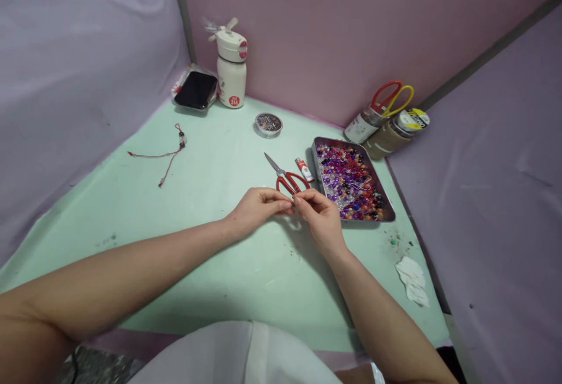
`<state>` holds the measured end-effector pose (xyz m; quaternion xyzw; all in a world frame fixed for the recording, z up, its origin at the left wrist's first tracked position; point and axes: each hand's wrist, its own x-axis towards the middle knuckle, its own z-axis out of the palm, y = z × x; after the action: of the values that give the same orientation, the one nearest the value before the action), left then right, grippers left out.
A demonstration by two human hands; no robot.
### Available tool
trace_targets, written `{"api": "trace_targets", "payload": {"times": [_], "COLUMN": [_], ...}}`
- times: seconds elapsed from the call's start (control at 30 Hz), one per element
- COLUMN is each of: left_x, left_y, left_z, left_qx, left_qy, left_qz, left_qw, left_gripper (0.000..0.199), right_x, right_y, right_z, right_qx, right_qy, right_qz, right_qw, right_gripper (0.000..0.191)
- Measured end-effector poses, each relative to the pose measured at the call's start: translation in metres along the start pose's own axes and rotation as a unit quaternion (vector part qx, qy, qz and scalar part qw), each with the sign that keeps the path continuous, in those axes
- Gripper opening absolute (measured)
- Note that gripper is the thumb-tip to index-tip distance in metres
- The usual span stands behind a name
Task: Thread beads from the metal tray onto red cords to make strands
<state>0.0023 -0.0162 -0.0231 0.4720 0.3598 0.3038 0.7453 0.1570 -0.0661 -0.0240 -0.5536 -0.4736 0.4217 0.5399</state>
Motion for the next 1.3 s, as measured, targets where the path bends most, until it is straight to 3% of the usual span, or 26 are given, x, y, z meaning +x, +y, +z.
{"api": "trace_targets", "payload": {"times": [0.33,0.57,0.8,1.13,1.3], "left_x": [0.0007,-0.0006,0.0007,-0.0002,-0.0009], "left_y": [-0.0019,0.0023,-0.0002,-0.0027,-0.0056], "left_z": [-0.0018,-0.0006,-0.0016,-0.0029,-0.0028], "left_qx": [0.051,0.072,0.046,0.078,0.111], "left_qy": [-0.040,-0.038,-0.016,-0.026,-0.029], "left_qz": [0.029,0.010,0.002,0.028,0.031], "left_qw": [0.997,0.997,0.999,0.996,0.993], "left_gripper": [0.017,0.014,0.026,0.024,0.024], "right_x": [0.0003,-0.0002,0.0004,0.0022,0.0028], "right_y": [0.0012,-0.0005,-0.0015,0.0036,0.0023], "right_z": [0.0004,0.0021,0.0007,0.0005,0.0002], "right_qx": [0.099,0.095,0.067,0.040,0.029], "right_qy": [-0.043,-0.028,0.005,-0.017,0.011], "right_qz": [0.093,0.063,0.041,0.042,0.023], "right_qw": [0.990,0.993,0.997,0.998,0.999], "right_gripper": [0.017,0.013,0.015,0.022,0.016]}}
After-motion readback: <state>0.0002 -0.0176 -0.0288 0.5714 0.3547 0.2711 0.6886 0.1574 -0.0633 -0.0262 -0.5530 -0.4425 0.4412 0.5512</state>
